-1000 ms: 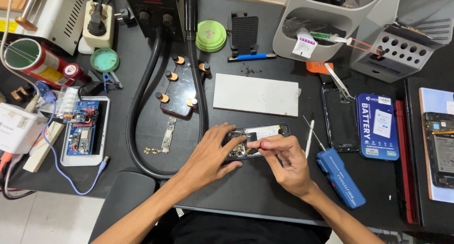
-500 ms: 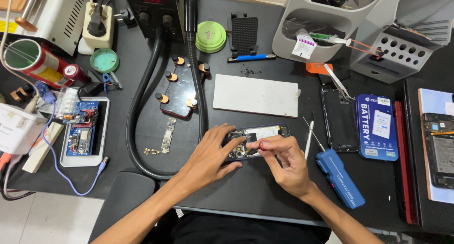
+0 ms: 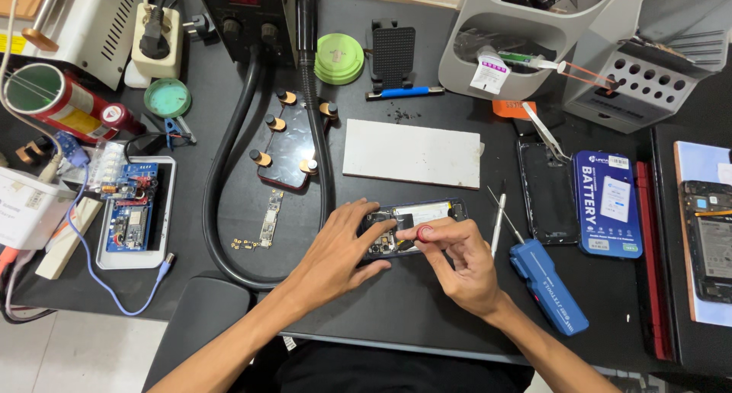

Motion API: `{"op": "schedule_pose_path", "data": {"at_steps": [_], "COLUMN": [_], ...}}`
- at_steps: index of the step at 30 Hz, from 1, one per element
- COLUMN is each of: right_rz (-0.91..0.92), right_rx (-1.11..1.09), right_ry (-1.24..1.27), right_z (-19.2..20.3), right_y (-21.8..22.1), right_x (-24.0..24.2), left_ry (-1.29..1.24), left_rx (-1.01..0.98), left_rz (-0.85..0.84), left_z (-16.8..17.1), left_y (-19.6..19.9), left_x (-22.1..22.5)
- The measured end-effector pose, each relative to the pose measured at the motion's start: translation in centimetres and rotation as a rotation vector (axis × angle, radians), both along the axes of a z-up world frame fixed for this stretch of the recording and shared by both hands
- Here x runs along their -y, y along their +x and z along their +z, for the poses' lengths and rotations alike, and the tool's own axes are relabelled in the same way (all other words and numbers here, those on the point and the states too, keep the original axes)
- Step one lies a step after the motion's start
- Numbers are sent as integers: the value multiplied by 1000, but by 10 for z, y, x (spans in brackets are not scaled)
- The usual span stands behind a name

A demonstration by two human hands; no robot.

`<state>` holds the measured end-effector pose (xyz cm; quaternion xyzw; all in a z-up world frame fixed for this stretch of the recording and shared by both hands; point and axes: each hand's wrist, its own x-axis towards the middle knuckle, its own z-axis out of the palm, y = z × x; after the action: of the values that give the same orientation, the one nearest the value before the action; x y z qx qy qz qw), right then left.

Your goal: The person disassembles a smartphone, removes the battery, and uses a screwdriver to adjust internal components. They then reassemble the device by aligning the screen and securing it with screws.

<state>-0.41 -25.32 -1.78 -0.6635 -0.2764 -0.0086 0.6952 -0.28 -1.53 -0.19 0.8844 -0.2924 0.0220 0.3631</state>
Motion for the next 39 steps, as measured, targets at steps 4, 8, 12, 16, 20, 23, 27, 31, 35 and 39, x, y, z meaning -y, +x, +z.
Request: {"op": "schedule_pose_path", "data": {"at_steps": [4,8,12,16,20,23,27,31,35,39], "right_rz": [-3,-2,-34,-225,-325,-354,-379,-285,2,170], "right_rx": [12,-10,2,-155,-274,-327,-393,-435,-485,-604], "right_ry": [-21,1,18,-132,-277,-370,-554,-442,45,418], "right_z": [1,3,14,31,57,71,81,79,70,68], "right_y": [0,0,0,-1,6,10,18,20,16,19], "right_x": [2,1,11,33,54,59,48,27,3,-24], "left_ry": [-8,-11,-19,-9,5,18,12,-141,-451,-740], "left_rx": [-1,-6,-25,-31,-66,-41,44,10,-301,-545], "left_rz": [3,4,13,12,-25,-46,-52,-73,-111,-145], "left_z": [1,4,6,5,2,-1,-1,16,36,39], "left_y": [1,1,2,4,9,9,8,2,-8,-15], "left_x": [1,1,2,5,5,5,4,7,11,7]}}
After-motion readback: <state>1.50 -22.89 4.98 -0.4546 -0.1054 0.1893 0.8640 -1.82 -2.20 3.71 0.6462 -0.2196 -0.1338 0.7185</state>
